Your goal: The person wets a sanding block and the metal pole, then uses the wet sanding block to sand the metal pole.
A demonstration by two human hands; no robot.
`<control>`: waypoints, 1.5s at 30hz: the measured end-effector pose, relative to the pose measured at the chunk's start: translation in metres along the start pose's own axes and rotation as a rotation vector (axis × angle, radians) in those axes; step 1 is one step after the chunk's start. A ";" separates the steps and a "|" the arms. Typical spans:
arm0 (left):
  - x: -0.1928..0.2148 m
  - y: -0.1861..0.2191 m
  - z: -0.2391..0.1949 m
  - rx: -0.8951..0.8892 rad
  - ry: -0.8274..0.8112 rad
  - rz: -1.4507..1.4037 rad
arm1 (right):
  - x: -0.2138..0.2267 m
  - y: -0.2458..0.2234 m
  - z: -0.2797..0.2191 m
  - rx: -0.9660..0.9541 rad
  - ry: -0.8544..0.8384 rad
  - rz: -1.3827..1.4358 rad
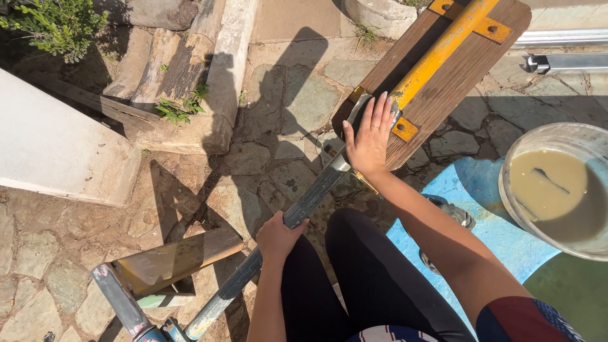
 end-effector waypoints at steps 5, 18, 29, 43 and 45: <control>0.008 0.004 -0.001 0.002 -0.007 -0.012 | -0.017 0.023 0.008 -0.186 0.223 0.101; -0.002 -0.002 0.000 0.020 -0.020 -0.002 | -0.026 0.004 -0.026 -0.170 0.347 0.332; 0.001 0.001 0.003 -0.001 0.003 0.001 | -0.018 -0.011 -0.041 -0.146 0.335 0.388; 0.000 0.004 0.001 -0.002 0.006 0.009 | -0.015 0.021 -0.008 -0.184 0.373 0.257; 0.003 0.007 -0.002 0.007 0.000 -0.002 | -0.033 -0.041 -0.073 -0.190 0.234 0.462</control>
Point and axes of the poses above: each hand's wrist, its own z-axis towards the middle knuckle, its own x-axis out of the back of the hand, y = z × x, the point moved 8 cm from there along z, towards the middle knuckle, and after that the axes turned 3 degrees about x, right-handed, at the moved point
